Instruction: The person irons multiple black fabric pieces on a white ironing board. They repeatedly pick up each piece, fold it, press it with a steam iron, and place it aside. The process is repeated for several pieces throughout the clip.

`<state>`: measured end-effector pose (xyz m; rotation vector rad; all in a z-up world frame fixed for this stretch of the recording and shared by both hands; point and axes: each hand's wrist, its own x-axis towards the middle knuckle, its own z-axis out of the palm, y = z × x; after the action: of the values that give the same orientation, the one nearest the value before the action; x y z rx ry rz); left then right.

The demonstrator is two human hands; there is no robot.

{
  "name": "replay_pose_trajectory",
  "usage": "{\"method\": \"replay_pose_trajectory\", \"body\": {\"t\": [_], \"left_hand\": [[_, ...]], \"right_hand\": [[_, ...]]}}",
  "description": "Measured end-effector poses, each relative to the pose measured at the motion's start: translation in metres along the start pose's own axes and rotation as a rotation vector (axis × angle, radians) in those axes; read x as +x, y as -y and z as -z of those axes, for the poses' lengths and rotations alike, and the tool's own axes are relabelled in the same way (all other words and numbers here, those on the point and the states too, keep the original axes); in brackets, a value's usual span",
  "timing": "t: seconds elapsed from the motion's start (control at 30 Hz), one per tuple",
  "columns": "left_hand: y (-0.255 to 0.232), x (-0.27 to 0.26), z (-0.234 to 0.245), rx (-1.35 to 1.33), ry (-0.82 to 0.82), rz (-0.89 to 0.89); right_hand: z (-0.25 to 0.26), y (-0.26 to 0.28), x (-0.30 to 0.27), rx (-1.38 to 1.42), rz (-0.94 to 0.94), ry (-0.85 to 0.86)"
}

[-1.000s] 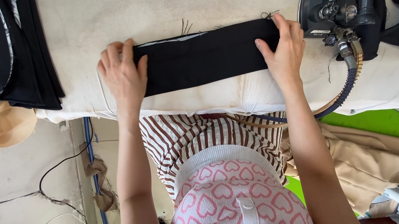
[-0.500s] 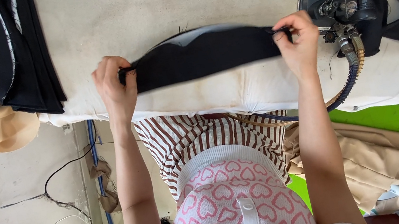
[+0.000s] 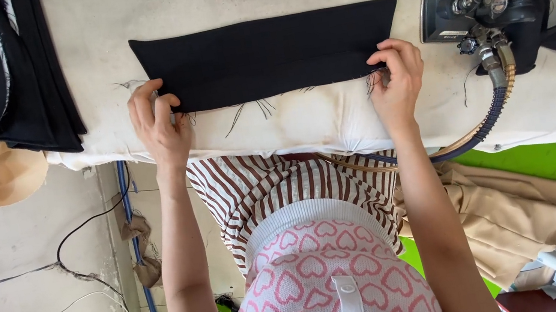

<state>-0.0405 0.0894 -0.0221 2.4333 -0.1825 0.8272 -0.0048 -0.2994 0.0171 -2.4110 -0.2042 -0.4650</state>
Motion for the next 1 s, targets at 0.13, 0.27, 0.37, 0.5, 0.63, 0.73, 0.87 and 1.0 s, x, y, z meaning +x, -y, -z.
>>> {"method": "replay_pose_trajectory", "body": {"t": [0.13,0.27,0.37,0.5,0.63,0.73,0.87,1.0], "left_hand": [[-0.003,0.003,0.002,-0.019,0.025,0.048],[0.003,-0.002,0.000,-0.026,0.058,0.057],[0.003,-0.003,0.000,-0.021,0.074,0.069],[0.002,-0.002,0.001,-0.023,0.068,0.091],[0.007,-0.006,-0.001,-0.029,0.073,0.094],[0.008,-0.005,0.001,-0.035,0.085,0.065],[0.009,-0.005,-0.002,-0.016,0.015,0.064],[0.011,-0.009,-0.007,0.016,-0.017,0.060]], "right_hand": [[-0.002,0.004,0.000,-0.056,0.005,0.005],[-0.004,0.003,0.000,-0.059,0.002,0.001],[-0.006,0.001,0.000,-0.063,0.002,-0.004],[-0.007,0.001,-0.001,-0.084,0.003,0.001],[-0.005,0.005,0.001,-0.091,-0.002,0.005],[-0.007,0.002,-0.001,-0.074,0.001,-0.008],[-0.003,0.001,-0.002,-0.053,0.068,0.036],[-0.005,-0.002,-0.005,-0.072,0.066,0.030]]}}
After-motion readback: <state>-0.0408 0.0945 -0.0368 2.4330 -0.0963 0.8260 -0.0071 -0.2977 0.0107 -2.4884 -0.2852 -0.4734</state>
